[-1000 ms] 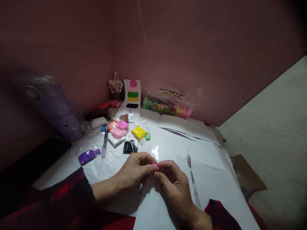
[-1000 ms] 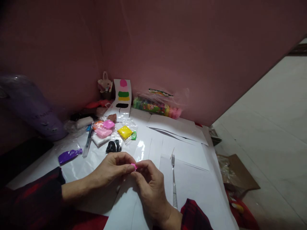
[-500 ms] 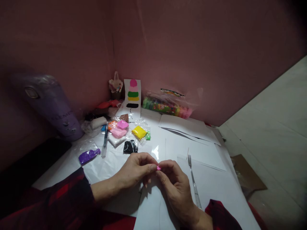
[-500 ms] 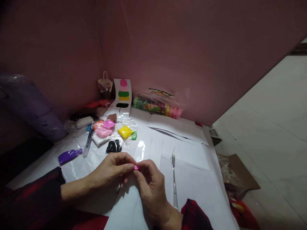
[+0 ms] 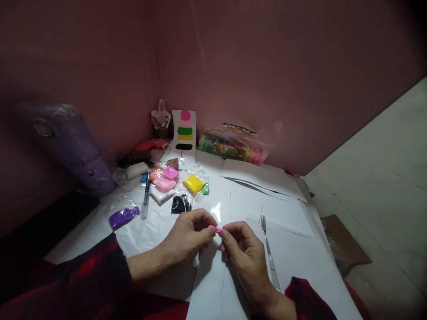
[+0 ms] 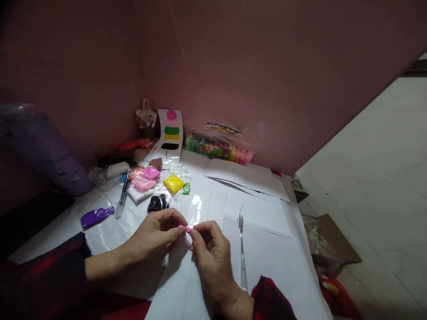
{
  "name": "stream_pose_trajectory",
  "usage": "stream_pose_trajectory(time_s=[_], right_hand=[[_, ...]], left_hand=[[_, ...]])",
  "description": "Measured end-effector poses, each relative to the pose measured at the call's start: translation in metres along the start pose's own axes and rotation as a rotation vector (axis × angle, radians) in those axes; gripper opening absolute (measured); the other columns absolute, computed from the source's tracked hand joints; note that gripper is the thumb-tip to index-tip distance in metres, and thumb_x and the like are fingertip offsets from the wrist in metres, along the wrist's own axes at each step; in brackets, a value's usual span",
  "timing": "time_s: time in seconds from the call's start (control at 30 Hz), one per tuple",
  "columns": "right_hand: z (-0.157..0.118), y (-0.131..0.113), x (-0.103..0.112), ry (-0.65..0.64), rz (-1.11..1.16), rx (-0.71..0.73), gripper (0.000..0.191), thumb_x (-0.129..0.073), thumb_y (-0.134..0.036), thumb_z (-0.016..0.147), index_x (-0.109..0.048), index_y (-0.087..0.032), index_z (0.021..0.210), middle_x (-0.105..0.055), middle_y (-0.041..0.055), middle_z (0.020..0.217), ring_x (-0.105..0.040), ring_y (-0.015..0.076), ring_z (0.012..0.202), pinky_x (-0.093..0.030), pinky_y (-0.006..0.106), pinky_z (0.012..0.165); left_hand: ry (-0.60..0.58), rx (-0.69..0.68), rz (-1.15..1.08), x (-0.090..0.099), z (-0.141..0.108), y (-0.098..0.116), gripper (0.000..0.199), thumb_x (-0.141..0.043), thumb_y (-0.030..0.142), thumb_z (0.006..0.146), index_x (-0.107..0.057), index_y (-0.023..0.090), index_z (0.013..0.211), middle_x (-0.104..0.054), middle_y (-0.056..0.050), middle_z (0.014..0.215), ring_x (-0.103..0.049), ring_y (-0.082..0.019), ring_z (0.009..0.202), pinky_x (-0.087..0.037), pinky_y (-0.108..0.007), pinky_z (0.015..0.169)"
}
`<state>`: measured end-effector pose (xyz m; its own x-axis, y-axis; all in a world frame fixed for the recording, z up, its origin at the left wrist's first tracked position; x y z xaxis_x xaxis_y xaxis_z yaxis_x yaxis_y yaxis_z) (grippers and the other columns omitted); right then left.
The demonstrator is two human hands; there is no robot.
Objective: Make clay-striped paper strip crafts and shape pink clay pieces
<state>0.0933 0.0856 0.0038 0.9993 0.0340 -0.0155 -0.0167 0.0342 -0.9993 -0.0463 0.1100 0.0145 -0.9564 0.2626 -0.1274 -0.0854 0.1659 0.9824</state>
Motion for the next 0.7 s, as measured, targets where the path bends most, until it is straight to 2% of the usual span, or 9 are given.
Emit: stream_pose_trajectory(time_s=[0.13,0.23,0.37,0.47,0.6,0.7], right_hand=[[0.005,0.003,0.003,0.056,0.052,-0.039,0.023,-0.069,-0.038,0.082,-0.059,-0.017,0.081,-0.055,-0.0043,0.055,-0.048,0.0071,0.044,-0.038,0.018,0.041],[0.008,0.007,0.004,0.055,0.068,-0.069,0.024,-0.07,-0.038,0.081,-0.06,-0.017,0.081,-0.055,-0.0046,0.053,-0.046,0.0061,0.041,-0.036,0.017,0.039],[0.006,0.006,0.003,0.021,0.078,-0.077,0.022,-0.069,-0.037,0.082,-0.062,-0.017,0.081,-0.055,-0.0045,0.052,-0.046,0.0062,0.042,-0.035,0.017,0.039],[0.003,0.0,-0.001,-0.033,0.085,-0.023,0.019,-0.066,-0.037,0.085,-0.064,-0.018,0.084,-0.058,-0.0029,0.059,-0.049,0.0076,0.048,-0.039,0.018,0.044],[0.0,-0.007,-0.003,-0.101,0.038,0.068,0.013,-0.07,-0.03,0.082,-0.067,-0.019,0.087,-0.066,0.0008,0.075,-0.059,0.0118,0.065,-0.047,0.021,0.058],[0.0,-0.004,-0.003,-0.124,0.026,0.071,0.009,-0.068,-0.028,0.084,-0.066,-0.019,0.086,-0.066,0.0003,0.074,-0.058,0.0117,0.065,-0.047,0.022,0.06]], left_hand=[[0.049,-0.034,-0.052,0.005,0.001,0.004,0.019,-0.072,0.03,0.071,-0.064,0.013,0.075,-0.055,0.004,0.054,-0.049,-0.007,0.045,-0.038,-0.019,0.043],[-0.005,-0.032,-0.063,0.003,0.0,0.005,0.02,-0.074,0.03,0.069,-0.067,0.012,0.074,-0.055,0.003,0.053,-0.05,-0.008,0.046,-0.039,-0.02,0.043],[-0.058,0.03,-0.099,-0.001,-0.001,-0.001,0.026,-0.076,0.029,0.067,-0.066,0.012,0.084,-0.061,0.001,0.063,-0.052,-0.008,0.048,-0.041,-0.019,0.043],[-0.067,0.075,-0.11,-0.003,-0.001,-0.006,0.029,-0.076,0.029,0.068,-0.064,0.012,0.088,-0.062,0.001,0.063,-0.053,-0.008,0.049,-0.039,-0.019,0.044],[-0.074,0.098,-0.053,-0.003,-0.001,-0.007,0.027,-0.075,0.033,0.07,-0.065,0.011,0.083,-0.059,0.002,0.057,-0.048,-0.006,0.045,-0.036,-0.019,0.042],[-0.075,0.078,-0.013,-0.003,-0.002,-0.005,0.027,-0.075,0.034,0.069,-0.064,0.011,0.078,-0.057,0.003,0.057,-0.047,-0.007,0.045,-0.036,-0.019,0.042]])
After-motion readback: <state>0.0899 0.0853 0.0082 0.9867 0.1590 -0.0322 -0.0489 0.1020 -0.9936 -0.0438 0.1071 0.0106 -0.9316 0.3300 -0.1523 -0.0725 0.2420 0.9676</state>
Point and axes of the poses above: each hand's wrist, its own z-axis towards the middle knuckle, its own x-axis out of the back of the hand, y = z × x, the point moved 5 cm from there along z, towards the middle knuckle
